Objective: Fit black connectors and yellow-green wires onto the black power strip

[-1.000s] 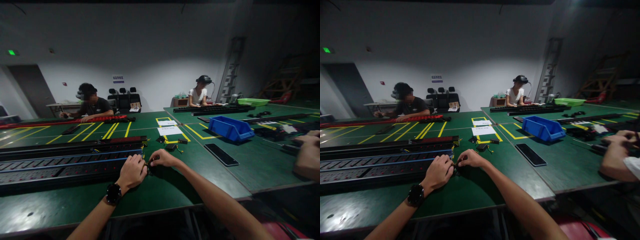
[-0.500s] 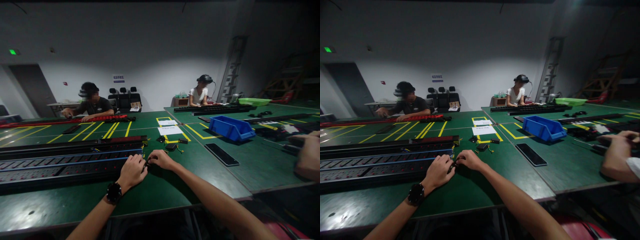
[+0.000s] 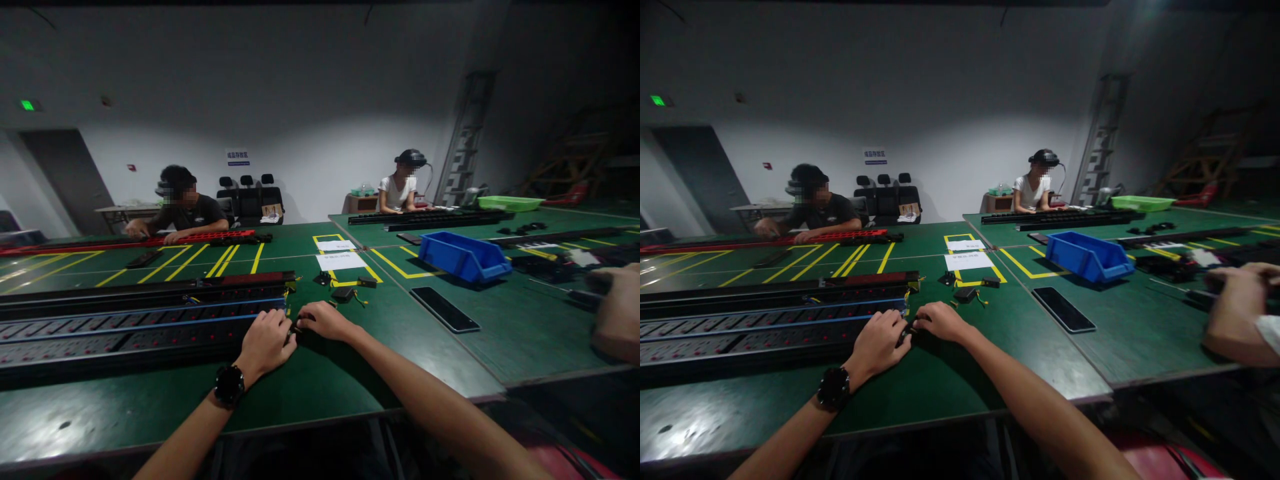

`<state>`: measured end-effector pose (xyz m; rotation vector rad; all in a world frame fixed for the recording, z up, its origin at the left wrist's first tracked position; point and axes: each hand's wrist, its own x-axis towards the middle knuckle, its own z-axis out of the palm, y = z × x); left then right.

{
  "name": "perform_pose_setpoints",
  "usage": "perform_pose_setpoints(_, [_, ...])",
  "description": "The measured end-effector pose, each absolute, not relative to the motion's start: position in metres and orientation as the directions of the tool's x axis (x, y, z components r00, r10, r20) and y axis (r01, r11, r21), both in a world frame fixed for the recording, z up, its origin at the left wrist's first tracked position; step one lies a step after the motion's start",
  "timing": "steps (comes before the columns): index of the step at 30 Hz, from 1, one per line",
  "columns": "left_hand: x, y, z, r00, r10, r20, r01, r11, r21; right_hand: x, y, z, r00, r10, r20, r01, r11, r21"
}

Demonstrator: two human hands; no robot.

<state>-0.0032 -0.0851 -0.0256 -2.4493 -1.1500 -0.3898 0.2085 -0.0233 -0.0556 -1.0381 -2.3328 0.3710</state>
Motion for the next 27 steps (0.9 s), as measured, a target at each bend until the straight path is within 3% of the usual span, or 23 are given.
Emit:
perform_pose_setpoints(8, [-0.003,-0.085,-0.026,0.616,0.666,0.421,0.783,-0.578,-0.230,0.212,-0.032,-0.039,-0.569,0.771,0.287,0.634,0.633,-0.443])
perform_pose_setpoints(16, [-0.003,-0.085,-0.027,0.608,0.666,0.431,0.787,-0.578,-0.216,0.211,-0.029,-0.047,-0.568,0.767,0.299,0.684,0.641,-0.347])
perform_pose_setpoints(27, [-0.004,-0.084,-0.027,0.613,0.669,0.420,0.784,-0.579,-0.221,0.211,-0.029,-0.048,-0.571,0.763,0.304,0.688,0.647,-0.330])
